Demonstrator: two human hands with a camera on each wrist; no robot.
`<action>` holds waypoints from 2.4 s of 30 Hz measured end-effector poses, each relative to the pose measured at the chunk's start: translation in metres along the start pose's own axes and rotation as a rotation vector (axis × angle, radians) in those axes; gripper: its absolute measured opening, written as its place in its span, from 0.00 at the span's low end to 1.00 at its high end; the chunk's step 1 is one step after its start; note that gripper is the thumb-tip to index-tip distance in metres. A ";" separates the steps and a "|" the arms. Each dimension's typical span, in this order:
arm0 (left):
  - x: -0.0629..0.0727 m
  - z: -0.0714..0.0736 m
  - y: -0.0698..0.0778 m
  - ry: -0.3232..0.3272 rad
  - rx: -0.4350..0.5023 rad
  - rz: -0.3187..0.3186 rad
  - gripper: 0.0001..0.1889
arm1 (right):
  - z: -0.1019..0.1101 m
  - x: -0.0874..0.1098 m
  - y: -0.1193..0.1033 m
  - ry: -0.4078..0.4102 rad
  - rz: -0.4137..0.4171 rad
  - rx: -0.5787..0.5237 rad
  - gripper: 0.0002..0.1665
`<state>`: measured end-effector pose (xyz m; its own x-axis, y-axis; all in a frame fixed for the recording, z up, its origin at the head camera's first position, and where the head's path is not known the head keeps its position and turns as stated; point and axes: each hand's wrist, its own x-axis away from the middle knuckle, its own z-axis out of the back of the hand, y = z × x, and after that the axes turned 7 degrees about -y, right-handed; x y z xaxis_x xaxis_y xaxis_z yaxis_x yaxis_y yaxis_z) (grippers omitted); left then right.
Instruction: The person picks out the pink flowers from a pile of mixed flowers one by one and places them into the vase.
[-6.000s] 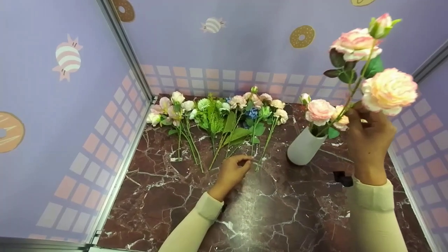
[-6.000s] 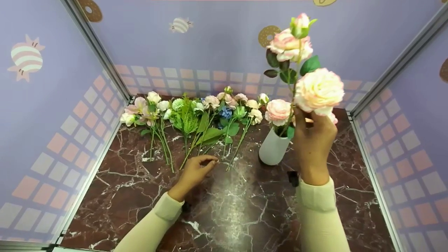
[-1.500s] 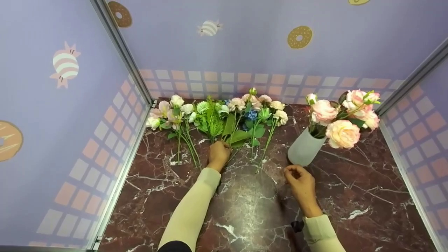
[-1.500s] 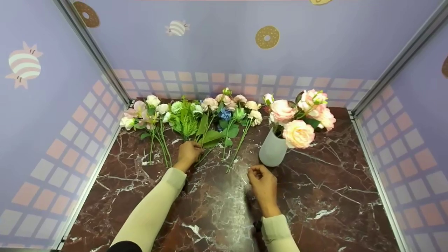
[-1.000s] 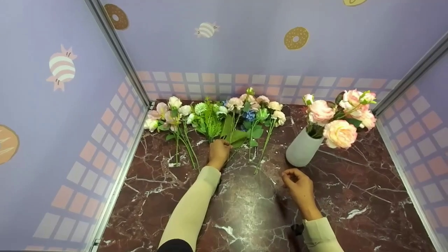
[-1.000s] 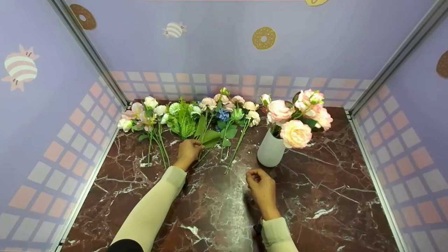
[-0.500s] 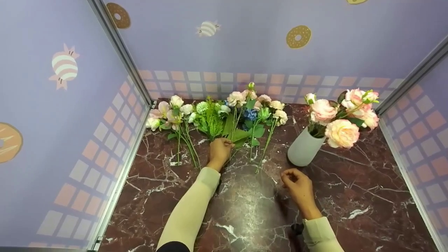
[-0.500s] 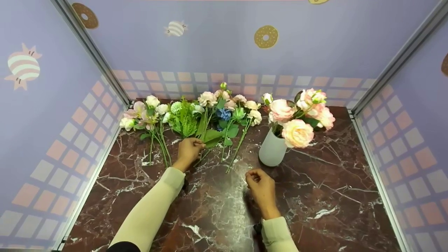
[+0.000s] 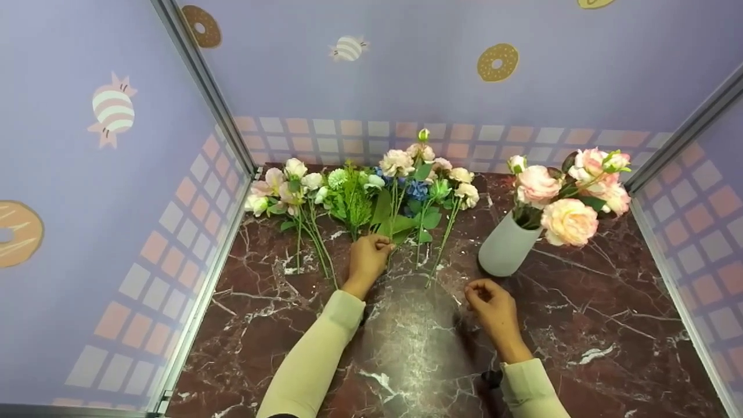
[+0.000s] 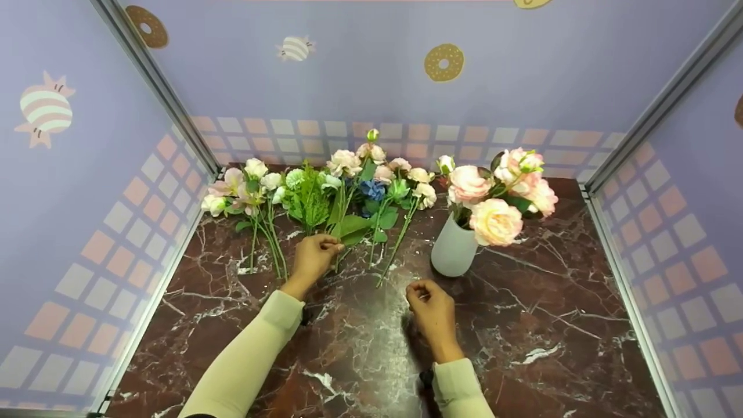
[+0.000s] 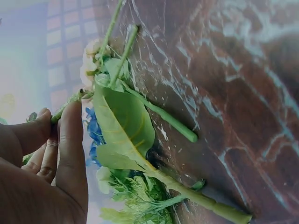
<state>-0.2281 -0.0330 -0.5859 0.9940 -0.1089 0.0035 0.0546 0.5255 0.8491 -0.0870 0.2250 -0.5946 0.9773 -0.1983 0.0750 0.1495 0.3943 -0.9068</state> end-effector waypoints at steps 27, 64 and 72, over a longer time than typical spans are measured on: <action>0.060 -0.002 0.016 -0.008 0.159 -0.062 0.06 | -0.008 -0.018 -0.028 -0.049 0.027 0.048 0.09; 0.100 -0.031 0.041 -0.074 0.166 -0.189 0.06 | -0.005 -0.054 -0.106 -0.110 0.147 -0.251 0.16; 0.103 -0.036 0.043 -0.085 0.184 -0.236 0.06 | 0.000 -0.056 -0.112 -0.101 0.162 -0.251 0.16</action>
<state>-0.1195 0.0082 -0.5682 0.9441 -0.2836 -0.1678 0.2574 0.3165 0.9130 -0.1586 0.1921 -0.4970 0.9972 -0.0559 -0.0490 -0.0384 0.1772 -0.9834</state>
